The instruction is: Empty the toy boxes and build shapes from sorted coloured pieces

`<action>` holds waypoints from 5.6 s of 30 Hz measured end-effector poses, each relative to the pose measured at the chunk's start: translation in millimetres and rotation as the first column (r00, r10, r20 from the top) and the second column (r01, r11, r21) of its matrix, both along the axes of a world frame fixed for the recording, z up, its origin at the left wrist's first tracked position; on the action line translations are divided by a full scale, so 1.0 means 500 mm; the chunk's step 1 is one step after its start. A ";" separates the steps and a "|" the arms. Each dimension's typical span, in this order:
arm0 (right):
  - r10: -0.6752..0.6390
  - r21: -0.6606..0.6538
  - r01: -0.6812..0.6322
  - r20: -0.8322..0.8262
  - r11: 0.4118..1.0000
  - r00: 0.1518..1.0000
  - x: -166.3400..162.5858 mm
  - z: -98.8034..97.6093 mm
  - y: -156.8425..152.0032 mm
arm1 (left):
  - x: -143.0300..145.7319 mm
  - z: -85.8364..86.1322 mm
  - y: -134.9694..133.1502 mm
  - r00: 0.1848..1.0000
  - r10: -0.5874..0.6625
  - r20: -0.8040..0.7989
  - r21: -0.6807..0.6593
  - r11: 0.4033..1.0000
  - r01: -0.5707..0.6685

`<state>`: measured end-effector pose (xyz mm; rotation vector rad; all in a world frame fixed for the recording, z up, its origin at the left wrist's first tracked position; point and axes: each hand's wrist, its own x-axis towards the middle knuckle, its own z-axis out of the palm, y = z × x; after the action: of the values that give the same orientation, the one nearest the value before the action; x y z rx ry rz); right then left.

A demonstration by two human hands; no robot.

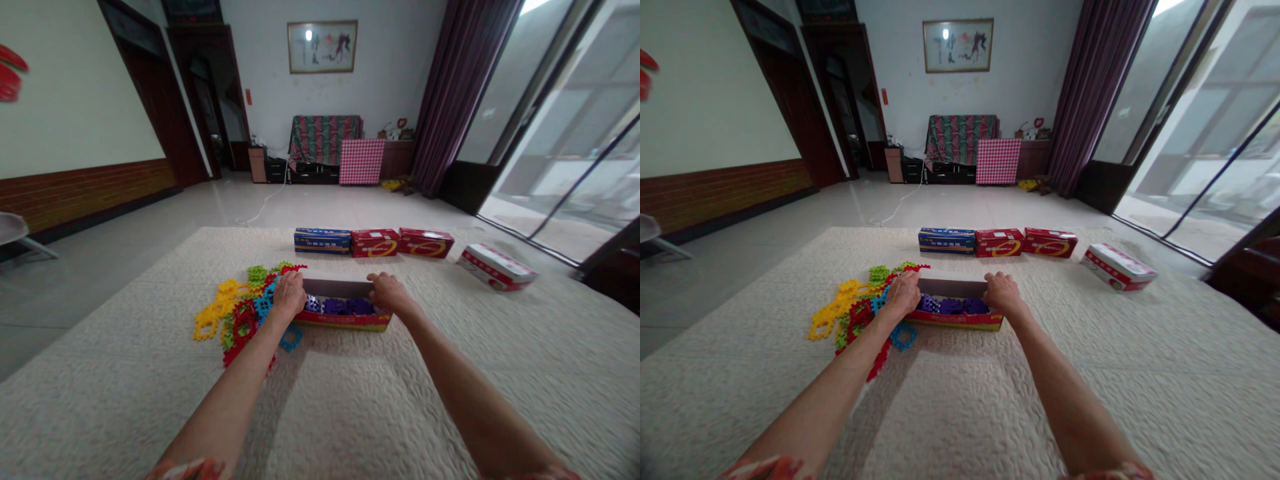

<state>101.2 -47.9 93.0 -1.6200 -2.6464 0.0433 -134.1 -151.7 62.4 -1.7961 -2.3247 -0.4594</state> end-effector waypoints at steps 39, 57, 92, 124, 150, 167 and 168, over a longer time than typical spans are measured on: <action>0.014 0.076 -0.027 0.165 0.997 0.986 -0.004 0.024 -0.063 | -0.062 0.013 -0.008 0.995 -0.076 0.068 -0.017 0.997 0.077; 0.240 0.373 -0.050 -0.482 0.926 0.843 -0.071 -0.034 -0.008 | -0.134 0.021 -0.021 0.996 0.033 0.079 0.457 0.887 -0.065; 0.300 0.454 0.120 -0.742 0.883 0.600 -0.143 -0.138 -0.027 | -0.184 -0.008 -0.036 0.962 0.244 0.123 0.526 0.806 -0.272; 0.127 0.342 0.056 -0.488 0.938 0.863 0.043 0.017 0.033 | -0.036 0.108 -0.007 0.972 0.138 0.189 0.249 0.951 -0.183; -0.418 -0.223 0.368 -0.657 0.903 0.628 0.277 -0.063 0.012 | 0.146 -0.009 0.000 0.650 0.019 0.759 0.111 0.981 -0.160; -0.131 -0.096 0.199 -0.977 0.975 0.166 0.272 -0.052 -0.020 | 0.154 0.003 0.004 0.447 -0.240 0.861 0.359 0.911 -0.201; -0.126 -0.098 0.178 -0.980 0.979 0.156 0.272 -0.053 -0.027 | 0.160 0.005 0.001 0.458 -0.252 0.853 0.370 0.909 -0.189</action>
<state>237.1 -61.1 66.5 -1.1077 -1.3681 0.7649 -54.3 -151.4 65.1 -1.5138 -2.3501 -2.2161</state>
